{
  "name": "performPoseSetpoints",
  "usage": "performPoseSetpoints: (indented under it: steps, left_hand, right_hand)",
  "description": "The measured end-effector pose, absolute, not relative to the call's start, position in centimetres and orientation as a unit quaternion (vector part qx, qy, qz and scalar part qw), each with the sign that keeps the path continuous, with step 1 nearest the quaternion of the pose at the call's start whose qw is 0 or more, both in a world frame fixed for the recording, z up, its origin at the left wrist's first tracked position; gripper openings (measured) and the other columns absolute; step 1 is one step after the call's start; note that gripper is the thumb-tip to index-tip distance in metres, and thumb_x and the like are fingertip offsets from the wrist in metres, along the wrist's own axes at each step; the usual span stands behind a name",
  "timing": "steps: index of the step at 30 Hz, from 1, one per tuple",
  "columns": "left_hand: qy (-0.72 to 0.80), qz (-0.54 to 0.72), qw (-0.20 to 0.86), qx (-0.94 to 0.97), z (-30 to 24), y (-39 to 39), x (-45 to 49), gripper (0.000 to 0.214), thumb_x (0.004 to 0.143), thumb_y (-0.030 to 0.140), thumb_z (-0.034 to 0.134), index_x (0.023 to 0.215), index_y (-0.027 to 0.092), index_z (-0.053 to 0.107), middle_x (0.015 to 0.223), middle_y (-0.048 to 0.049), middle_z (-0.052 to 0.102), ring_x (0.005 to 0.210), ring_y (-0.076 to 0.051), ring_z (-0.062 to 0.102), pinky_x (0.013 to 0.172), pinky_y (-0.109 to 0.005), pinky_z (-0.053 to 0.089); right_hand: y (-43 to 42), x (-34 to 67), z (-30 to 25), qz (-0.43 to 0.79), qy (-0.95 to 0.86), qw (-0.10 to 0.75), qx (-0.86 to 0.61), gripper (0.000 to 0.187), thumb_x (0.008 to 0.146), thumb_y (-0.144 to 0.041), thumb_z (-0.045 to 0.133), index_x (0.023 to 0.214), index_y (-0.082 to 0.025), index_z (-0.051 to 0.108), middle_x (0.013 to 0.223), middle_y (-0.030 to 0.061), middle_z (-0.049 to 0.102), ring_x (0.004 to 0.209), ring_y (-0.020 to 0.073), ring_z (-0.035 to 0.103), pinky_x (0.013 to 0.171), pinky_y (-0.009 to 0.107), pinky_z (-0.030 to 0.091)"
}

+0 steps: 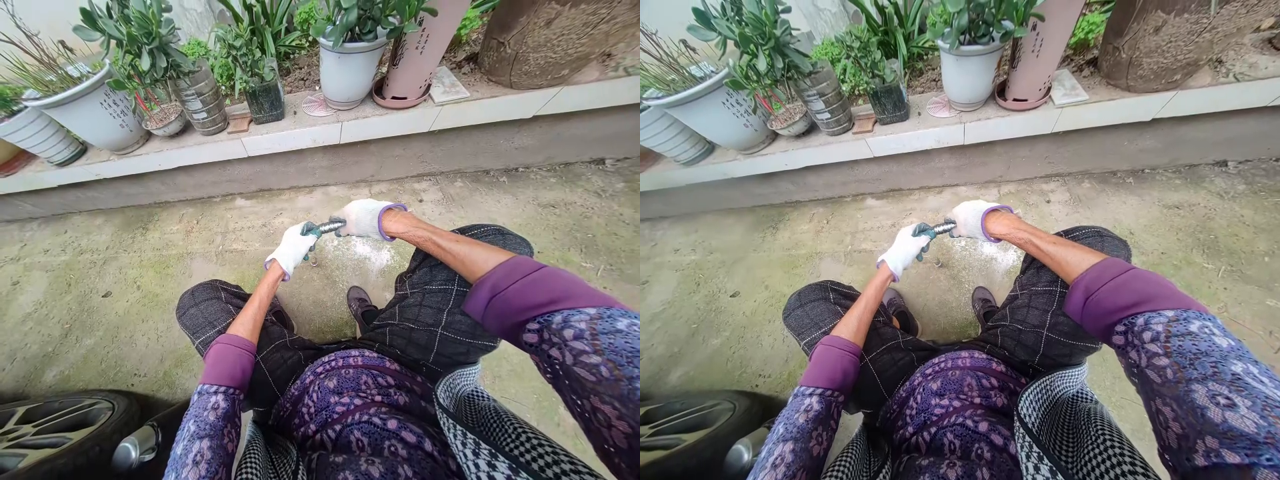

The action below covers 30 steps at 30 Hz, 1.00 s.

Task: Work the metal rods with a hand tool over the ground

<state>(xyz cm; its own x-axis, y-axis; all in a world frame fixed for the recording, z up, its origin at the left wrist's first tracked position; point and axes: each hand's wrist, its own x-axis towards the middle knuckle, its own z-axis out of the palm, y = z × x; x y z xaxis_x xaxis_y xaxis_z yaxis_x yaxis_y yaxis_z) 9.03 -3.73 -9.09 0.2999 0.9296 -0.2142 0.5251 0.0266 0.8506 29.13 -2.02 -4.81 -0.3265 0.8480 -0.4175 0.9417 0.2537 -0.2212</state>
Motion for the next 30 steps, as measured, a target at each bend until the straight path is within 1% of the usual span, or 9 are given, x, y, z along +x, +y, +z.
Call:
performPoseSetpoints:
  steps: [2, 5, 12, 15, 18, 21, 25, 28, 30]
  left_hand:
    - [0.55, 0.245, 0.48, 0.638, -9.2, -3.8, 9.2, 0.011, 0.083, 0.027, 0.058, 0.079, 0.018, 0.062, 0.058, 0.0035, 0.052, 0.048, -0.008, 0.045, 0.043, -0.019, 0.037]
    - [0.54, 0.3, 0.51, 0.599, -9.0, -3.9, 9.5, 0.011, 0.077, 0.028, 0.06, 0.078, 0.017, 0.061, 0.055, 0.006, 0.046, 0.045, -0.006, 0.039, 0.039, -0.017, 0.033]
    - [0.501, 0.351, 0.585, 0.533, -8.0, -3.9, 9.2, 0.025, 0.073, 0.03, 0.063, 0.092, 0.014, 0.067, 0.059, 0.0033, 0.054, 0.048, -0.007, 0.045, 0.04, -0.017, 0.039]
    - [0.495, 0.344, 0.597, 0.529, -8.0, -3.9, 8.9, 0.026, 0.074, 0.03, 0.063, 0.093, 0.014, 0.068, 0.055, 0.0047, 0.051, 0.044, -0.007, 0.043, 0.039, -0.017, 0.038]
    - [0.483, 0.351, 0.599, 0.535, -8.3, -3.7, 8.8, 0.023, 0.074, 0.028, 0.063, 0.09, 0.014, 0.069, 0.05, 0.0068, 0.046, 0.041, -0.006, 0.038, 0.038, -0.018, 0.037]
    - [0.48, 0.352, 0.594, 0.541, -8.7, -3.2, 8.7, 0.018, 0.073, 0.028, 0.064, 0.082, 0.014, 0.067, 0.049, 0.0069, 0.044, 0.041, -0.005, 0.036, 0.039, -0.018, 0.035]
    - [0.481, 0.331, 0.579, 0.569, -8.7, -2.6, 8.1, 0.011, 0.069, 0.023, 0.067, 0.071, 0.013, 0.063, 0.049, 0.0062, 0.045, 0.042, -0.005, 0.038, 0.041, -0.017, 0.034]
    - [0.451, 0.278, 0.572, 0.626, -8.3, -2.5, 7.6, 0.014, 0.066, 0.023, 0.068, 0.075, 0.013, 0.067, 0.053, 0.0049, 0.05, 0.045, -0.006, 0.042, 0.043, -0.018, 0.035]
    - [0.443, 0.248, 0.568, 0.647, -8.0, -2.5, 7.4, 0.018, 0.067, 0.025, 0.067, 0.079, 0.013, 0.07, 0.06, 0.0025, 0.057, 0.048, -0.008, 0.047, 0.045, -0.019, 0.038]
  right_hand:
    - [-2.0, 29.1, -4.6, -0.211, 0.795, 0.081, 0.563, 0.027, 0.081, -0.038, 0.064, 0.101, -0.022, 0.072, 0.077, 0.0046, 0.068, 0.071, 0.0185, 0.059, 0.06, 0.03, 0.034]
    - [-2.0, 28.8, -4.2, -0.213, 0.802, 0.028, 0.557, 0.024, 0.079, -0.039, 0.065, 0.097, -0.024, 0.071, 0.071, 0.0037, 0.064, 0.063, 0.0171, 0.053, 0.057, 0.03, 0.03]
    - [-1.5, 29.2, -2.3, -0.232, 0.771, -0.065, 0.589, 0.032, 0.081, -0.037, 0.064, 0.107, -0.02, 0.07, 0.071, 0.0017, 0.063, 0.059, 0.0141, 0.05, 0.054, 0.028, 0.033]
    - [-1.6, 29.7, -1.5, -0.301, 0.73, -0.112, 0.604, 0.039, 0.08, -0.036, 0.067, 0.115, -0.018, 0.069, 0.063, -0.0009, 0.058, 0.053, 0.0115, 0.047, 0.049, 0.026, 0.034]
    - [-2.2, 29.9, -1.0, -0.421, 0.685, -0.133, 0.579, 0.042, 0.08, -0.038, 0.069, 0.117, -0.019, 0.068, 0.057, -0.0042, 0.052, 0.045, 0.0084, 0.041, 0.04, 0.022, 0.032]
    - [-2.8, 30.0, -0.9, -0.515, 0.666, -0.135, 0.523, 0.041, 0.079, -0.036, 0.071, 0.116, -0.02, 0.068, 0.056, -0.0061, 0.048, 0.042, 0.0065, 0.039, 0.034, 0.019, 0.03]
    - [-3.2, 30.5, -0.7, -0.561, 0.672, -0.089, 0.476, 0.044, 0.075, -0.043, 0.076, 0.109, -0.017, 0.069, 0.056, -0.0058, 0.05, 0.042, 0.006, 0.041, 0.033, 0.019, 0.033]
    - [-3.5, 30.8, -0.9, -0.565, 0.691, -0.021, 0.45, 0.046, 0.072, -0.046, 0.078, 0.103, -0.013, 0.071, 0.053, -0.0054, 0.051, 0.042, 0.006, 0.041, 0.034, 0.019, 0.031]
    - [-3.5, 31.0, -1.4, -0.553, 0.699, -0.014, 0.453, 0.044, 0.072, -0.045, 0.079, 0.099, -0.011, 0.073, 0.051, -0.0049, 0.053, 0.041, 0.0062, 0.042, 0.035, 0.019, 0.031]
